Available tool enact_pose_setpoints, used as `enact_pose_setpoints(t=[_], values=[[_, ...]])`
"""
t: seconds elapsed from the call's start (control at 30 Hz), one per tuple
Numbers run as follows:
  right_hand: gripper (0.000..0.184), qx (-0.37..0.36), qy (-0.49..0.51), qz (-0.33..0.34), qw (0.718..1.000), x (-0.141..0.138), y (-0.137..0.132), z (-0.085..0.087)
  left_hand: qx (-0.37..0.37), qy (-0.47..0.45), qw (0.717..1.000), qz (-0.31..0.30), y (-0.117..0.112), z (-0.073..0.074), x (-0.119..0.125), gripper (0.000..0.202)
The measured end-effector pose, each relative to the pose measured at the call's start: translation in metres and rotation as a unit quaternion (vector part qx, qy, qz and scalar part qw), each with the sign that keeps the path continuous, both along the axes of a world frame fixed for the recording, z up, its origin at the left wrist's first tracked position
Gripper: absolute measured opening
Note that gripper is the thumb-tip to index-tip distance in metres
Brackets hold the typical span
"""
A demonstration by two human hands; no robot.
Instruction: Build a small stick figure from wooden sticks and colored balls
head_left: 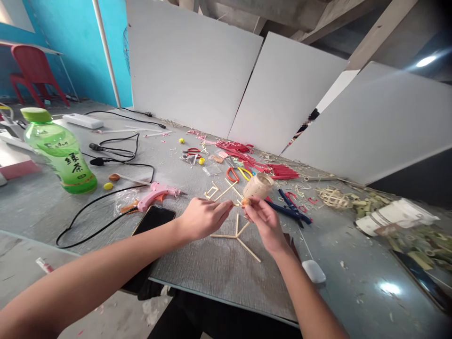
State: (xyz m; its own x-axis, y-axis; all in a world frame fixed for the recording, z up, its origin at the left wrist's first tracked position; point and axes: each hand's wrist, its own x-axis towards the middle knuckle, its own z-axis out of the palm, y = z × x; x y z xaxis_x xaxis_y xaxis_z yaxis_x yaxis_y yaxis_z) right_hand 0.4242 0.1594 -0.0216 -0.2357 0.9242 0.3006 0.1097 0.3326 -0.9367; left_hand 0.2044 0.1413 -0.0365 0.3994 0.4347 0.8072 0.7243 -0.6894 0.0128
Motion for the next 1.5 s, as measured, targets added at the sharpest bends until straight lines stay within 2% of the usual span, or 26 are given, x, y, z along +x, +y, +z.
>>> enact_pose_setpoints(t=[0.27,0.43,0.53,0.73,1.03,1.23,1.33,1.5], values=[[0.025,0.162,-0.107,-0.040,0.980,0.003,-0.001,-0.012,-0.021,0.055,0.998,0.022,0.000,-0.002,-0.003,0.019],[0.025,0.258,-0.167,-0.041,0.951,0.001,-0.005,-0.007,-0.030,0.071,0.997,0.022,0.002,-0.007,-0.004,0.019],[0.027,0.292,-0.188,-0.036,0.937,0.000,-0.008,-0.003,-0.043,0.074,0.996,0.024,0.002,-0.009,-0.003,0.020],[0.018,0.258,-0.160,-0.065,0.951,0.000,-0.008,-0.007,-0.041,0.068,0.996,0.029,0.001,-0.007,-0.001,0.022],[0.027,0.184,-0.093,-0.033,0.978,-0.002,-0.004,-0.012,-0.026,0.053,0.998,0.027,0.000,-0.004,-0.002,0.021],[0.027,0.096,-0.061,-0.017,0.993,-0.001,0.000,-0.015,-0.045,0.065,0.997,0.021,-0.001,-0.003,-0.002,0.022],[0.026,0.104,-0.070,-0.024,0.992,-0.002,0.000,-0.017,-0.054,0.076,0.995,0.028,-0.001,-0.003,-0.002,0.023],[0.024,0.159,-0.104,-0.044,0.981,-0.004,0.000,-0.018,-0.073,0.099,0.991,0.046,-0.002,-0.003,-0.002,0.025]])
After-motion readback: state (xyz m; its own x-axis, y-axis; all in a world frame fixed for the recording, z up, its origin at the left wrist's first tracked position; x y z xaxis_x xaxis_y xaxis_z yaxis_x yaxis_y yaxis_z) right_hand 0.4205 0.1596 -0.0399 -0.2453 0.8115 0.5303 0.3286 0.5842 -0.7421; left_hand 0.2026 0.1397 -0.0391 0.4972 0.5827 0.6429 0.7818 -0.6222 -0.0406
